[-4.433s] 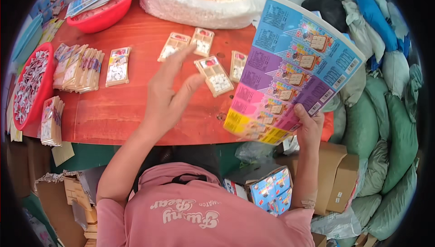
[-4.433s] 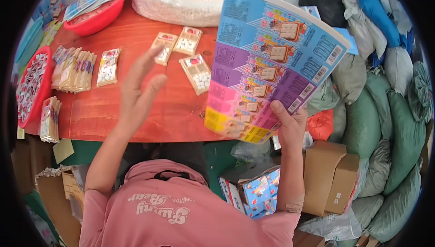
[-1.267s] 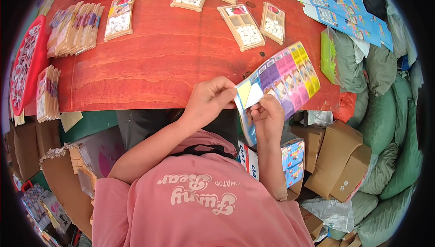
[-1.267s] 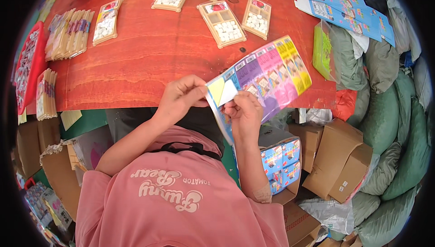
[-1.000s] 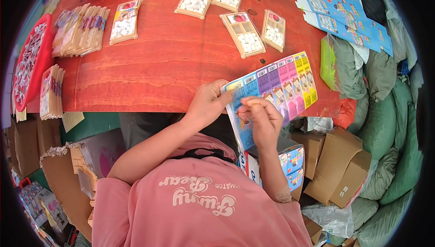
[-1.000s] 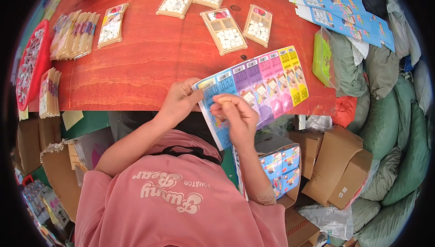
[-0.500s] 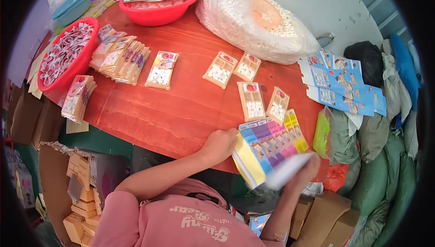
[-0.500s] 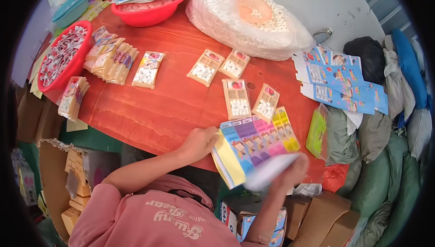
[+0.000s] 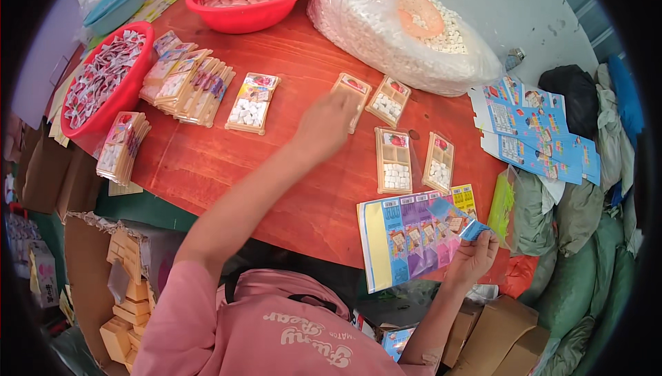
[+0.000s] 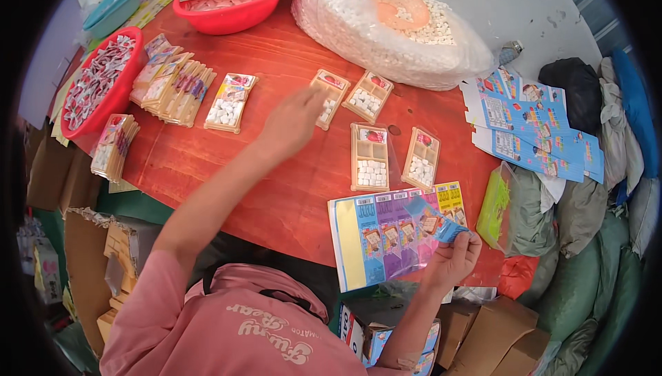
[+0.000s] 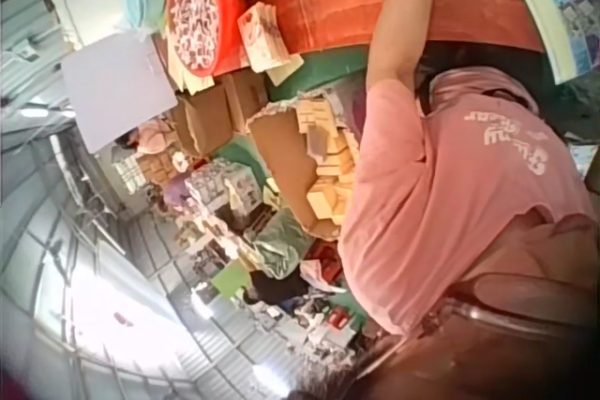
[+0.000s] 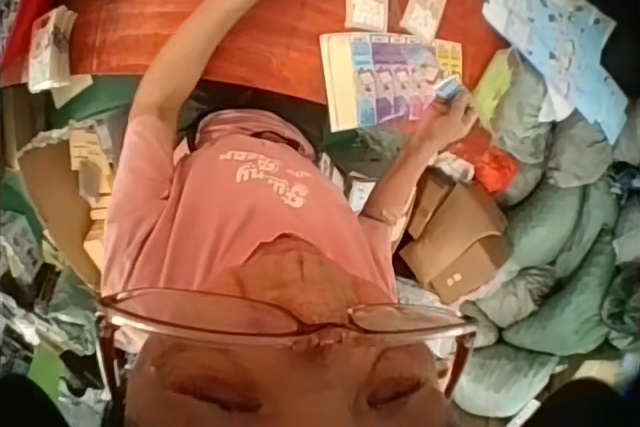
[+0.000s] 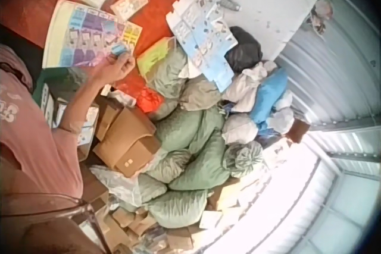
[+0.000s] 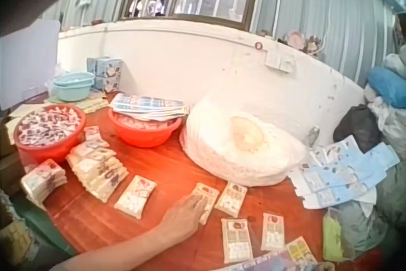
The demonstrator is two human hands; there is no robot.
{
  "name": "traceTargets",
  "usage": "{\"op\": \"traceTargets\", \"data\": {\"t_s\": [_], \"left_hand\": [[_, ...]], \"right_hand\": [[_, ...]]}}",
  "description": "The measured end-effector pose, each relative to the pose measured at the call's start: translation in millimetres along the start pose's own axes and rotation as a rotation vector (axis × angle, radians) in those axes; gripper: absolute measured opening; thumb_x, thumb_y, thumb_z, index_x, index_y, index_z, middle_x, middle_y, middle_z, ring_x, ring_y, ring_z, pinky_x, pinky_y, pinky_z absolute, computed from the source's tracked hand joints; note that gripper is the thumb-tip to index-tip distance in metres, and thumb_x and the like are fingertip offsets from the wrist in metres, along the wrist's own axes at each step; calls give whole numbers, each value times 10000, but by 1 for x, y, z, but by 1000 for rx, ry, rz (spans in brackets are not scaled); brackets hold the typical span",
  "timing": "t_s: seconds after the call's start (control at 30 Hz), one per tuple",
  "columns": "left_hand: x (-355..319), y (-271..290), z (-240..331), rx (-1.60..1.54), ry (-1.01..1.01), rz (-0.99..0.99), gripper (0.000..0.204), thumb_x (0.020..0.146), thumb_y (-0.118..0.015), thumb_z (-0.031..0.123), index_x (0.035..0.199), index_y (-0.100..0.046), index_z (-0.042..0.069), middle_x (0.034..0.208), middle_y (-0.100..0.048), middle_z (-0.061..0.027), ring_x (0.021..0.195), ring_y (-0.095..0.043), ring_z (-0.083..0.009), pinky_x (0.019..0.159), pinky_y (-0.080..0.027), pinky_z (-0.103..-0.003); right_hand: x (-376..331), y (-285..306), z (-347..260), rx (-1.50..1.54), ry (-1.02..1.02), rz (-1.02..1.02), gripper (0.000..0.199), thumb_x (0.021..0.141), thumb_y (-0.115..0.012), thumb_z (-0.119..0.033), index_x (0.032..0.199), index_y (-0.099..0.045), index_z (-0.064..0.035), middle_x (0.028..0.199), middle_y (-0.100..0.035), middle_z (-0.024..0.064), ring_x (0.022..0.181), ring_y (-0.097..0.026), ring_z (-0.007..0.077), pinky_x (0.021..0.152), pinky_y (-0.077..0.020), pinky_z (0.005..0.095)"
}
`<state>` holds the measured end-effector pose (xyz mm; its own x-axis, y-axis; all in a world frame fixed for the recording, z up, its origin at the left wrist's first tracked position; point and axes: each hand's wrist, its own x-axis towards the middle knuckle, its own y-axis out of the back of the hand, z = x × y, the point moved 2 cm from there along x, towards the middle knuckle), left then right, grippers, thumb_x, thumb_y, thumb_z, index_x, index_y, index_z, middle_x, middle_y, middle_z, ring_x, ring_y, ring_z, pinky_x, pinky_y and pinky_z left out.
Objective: Packaging small toy sets by wrapping them with printed paper bands.
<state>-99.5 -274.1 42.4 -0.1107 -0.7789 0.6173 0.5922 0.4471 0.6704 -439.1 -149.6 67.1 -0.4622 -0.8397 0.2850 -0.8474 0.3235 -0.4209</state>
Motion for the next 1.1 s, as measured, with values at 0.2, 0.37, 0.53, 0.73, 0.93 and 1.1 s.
{"op": "traceTargets", "data": {"t_s": [0.2,0.37,0.53,0.73,0.93,1.1], "left_hand": [[24,-42,-51,179,17,-462,540,935,-376,412,1341,-403,55,1460,-260,-176,1375,-185,-305,1100,-173,-482],[-44,-12,-15,346,97,-264,660,892,-418,485,1339,-386,0,1427,-297,-217,1353,-217,-346,1098,-147,-503],[-138,58,44,295,291,-278,742,860,-484,474,1343,-330,-67,1412,-282,-270,1355,-210,-375,1085,-108,-547],[-190,104,68,327,396,-260,819,854,-479,503,1332,-286,-133,1407,-248,-315,1360,-160,-419,1083,-63,-562],[-189,144,59,177,374,-190,1116,702,-596,632,1372,-135,-133,1432,-144,-334,1358,-109,-451,1090,-71,-548],[-182,161,47,-630,461,28,1058,750,-665,526,1422,-68,-31,1449,-181,-280,1347,-219,-397,1086,-194,-457]], "right_hand": [[9,-12,-15,223,-74,-58,139,892,-576,-109,1018,-546,-56,965,-624,16,873,-607,117,807,-506,300],[12,-24,-15,395,-227,-196,307,847,-610,-85,1141,-535,-39,1080,-617,64,999,-597,177,903,-483,381],[-30,-97,-11,284,-306,-449,314,817,-658,-73,1094,-513,-45,999,-604,63,934,-595,152,833,-518,338],[-87,-170,6,350,-609,-597,319,758,-690,-4,1006,-498,-61,888,-560,54,771,-552,125,683,-483,241],[-97,-205,22,533,-747,-646,270,817,-625,13,1064,-528,-38,1009,-612,90,909,-615,165,795,-522,321],[-110,-221,41,655,-899,-629,224,871,-572,-38,1090,-529,-32,1017,-626,86,944,-621,179,876,-497,373]]}}
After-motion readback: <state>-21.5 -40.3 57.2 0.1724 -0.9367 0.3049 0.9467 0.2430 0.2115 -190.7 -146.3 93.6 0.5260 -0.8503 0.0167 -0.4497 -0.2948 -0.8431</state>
